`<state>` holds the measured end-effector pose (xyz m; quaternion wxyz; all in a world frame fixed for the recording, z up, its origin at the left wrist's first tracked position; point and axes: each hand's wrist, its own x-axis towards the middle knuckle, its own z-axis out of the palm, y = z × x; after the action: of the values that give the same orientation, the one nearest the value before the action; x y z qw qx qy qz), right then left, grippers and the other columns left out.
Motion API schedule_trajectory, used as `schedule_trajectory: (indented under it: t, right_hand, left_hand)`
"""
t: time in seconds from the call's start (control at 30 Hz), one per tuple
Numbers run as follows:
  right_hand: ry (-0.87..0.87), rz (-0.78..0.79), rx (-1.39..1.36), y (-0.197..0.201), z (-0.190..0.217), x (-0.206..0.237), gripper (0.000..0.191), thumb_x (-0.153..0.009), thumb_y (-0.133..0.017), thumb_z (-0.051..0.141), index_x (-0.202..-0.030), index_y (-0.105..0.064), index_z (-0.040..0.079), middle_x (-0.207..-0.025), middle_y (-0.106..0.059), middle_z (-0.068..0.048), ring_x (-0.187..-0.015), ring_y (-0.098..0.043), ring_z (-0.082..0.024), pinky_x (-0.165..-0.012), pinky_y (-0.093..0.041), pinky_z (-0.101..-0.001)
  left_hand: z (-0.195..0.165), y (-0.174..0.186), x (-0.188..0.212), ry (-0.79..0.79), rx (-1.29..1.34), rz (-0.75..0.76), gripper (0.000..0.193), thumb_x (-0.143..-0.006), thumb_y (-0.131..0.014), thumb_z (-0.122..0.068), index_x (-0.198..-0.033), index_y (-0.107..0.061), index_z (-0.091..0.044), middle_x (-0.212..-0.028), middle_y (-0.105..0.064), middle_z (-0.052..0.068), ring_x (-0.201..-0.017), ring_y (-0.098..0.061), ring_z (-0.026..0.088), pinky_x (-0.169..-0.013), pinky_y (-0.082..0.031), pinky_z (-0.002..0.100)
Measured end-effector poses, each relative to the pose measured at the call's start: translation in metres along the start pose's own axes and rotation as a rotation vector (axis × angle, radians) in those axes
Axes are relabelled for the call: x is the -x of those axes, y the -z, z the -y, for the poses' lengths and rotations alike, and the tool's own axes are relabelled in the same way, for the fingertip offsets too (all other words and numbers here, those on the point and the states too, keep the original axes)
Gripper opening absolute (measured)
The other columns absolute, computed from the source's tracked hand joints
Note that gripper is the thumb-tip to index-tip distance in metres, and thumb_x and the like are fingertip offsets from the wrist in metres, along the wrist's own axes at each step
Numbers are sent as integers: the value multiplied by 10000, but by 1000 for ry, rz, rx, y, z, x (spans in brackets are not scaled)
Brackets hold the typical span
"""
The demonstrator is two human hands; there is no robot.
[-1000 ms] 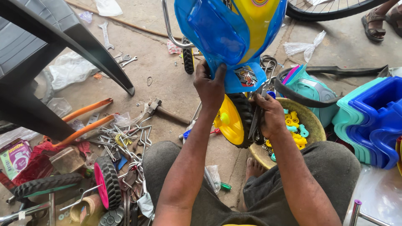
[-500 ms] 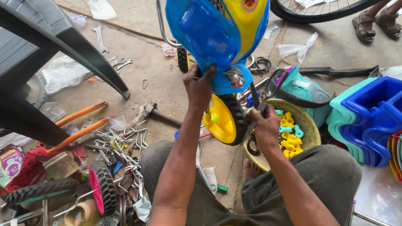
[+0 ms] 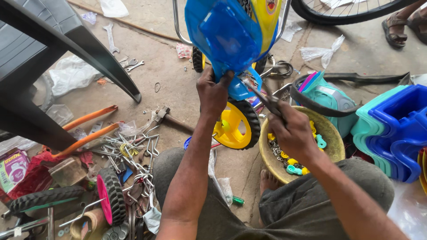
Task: The person assembles a child's tricycle by attaching the handlebars to the frame and securing the front wheel. They use a hammer, screwdriver, and pliers to tighten bolts and fasten plastic parts. The person works on the tricycle while sitting on the floor in a cluttered workshop.
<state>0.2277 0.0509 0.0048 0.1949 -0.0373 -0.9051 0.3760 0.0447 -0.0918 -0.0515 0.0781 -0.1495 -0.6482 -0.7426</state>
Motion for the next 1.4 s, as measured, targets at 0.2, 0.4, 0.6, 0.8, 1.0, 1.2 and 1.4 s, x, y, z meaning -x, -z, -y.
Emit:
schedule_trajectory:
  t: [0.2,0.4,0.6,0.8,1.0,1.2,1.4]
  right_hand:
    - [167,124,189,4,-5,-42,289,-1016,-650,182,-1252,-623,17,-858,-666,-168,-743,-680,-319,-650,-511,-448]
    - [311,87,208,-3,-7,-52,308,-1015,-649,164,-1293,-605,38,-940,-676,-173,-813,-693,-353,-692,-540,-459]
    - [324,69,231,-9,-1,-57,322,-1011,-653,153,-1318,-609,66,-977,-687,-171,-828,-699,-371,-680,-548,-481]
    - [332,78,263,-7,10,-59,327,-1001,-656,158,-1308,-620,54,-960,-685,-178,-801,-699,-369,-660,-552,-479]
    - [296,74,307,-5,16,-59,270,-1015,-647,151,-1263,-633,44,-901,-671,-173,-762,-689,-364,-630,-542,-482]
    - [252,81,365,-5,20,-58,257,-1011,-645,146,-1244,-639,39,-855,-665,-160,-703,-688,-332,-591,-547,-462]
    - [266,118,444,-4,29,-60,305,-989,-633,130,-1270,-616,13,-841,-670,-174,-645,-684,-337,-529,-542,-459]
  left_hand:
    - [-1,1,1,52,81,23,139,-897,-783,-110,-964,-702,-20,-874,-687,14,-774,-612,76,-696,-534,265]
    - [-1,3,0,17,118,31,177,-893,-790,-113,-1021,-709,-22,-898,-711,1,-798,-623,54,-711,-553,250]
    - [5,2,0,16,75,21,143,-924,-800,-96,-997,-715,-6,-875,-702,17,-792,-600,60,-698,-533,258]
    - [5,4,0,1,122,36,164,-901,-766,-77,-1043,-712,-13,-895,-718,11,-811,-626,55,-719,-554,257]
    - [4,3,-3,-8,53,28,138,-898,-781,-84,-996,-723,-6,-876,-712,29,-785,-650,73,-701,-566,266]
    - [6,2,-2,-9,62,32,140,-898,-788,-76,-991,-719,3,-872,-709,36,-784,-642,75,-695,-560,267]
    - [4,4,-1,12,117,49,149,-891,-757,-27,-1030,-710,-4,-904,-717,35,-812,-650,72,-714,-563,263]
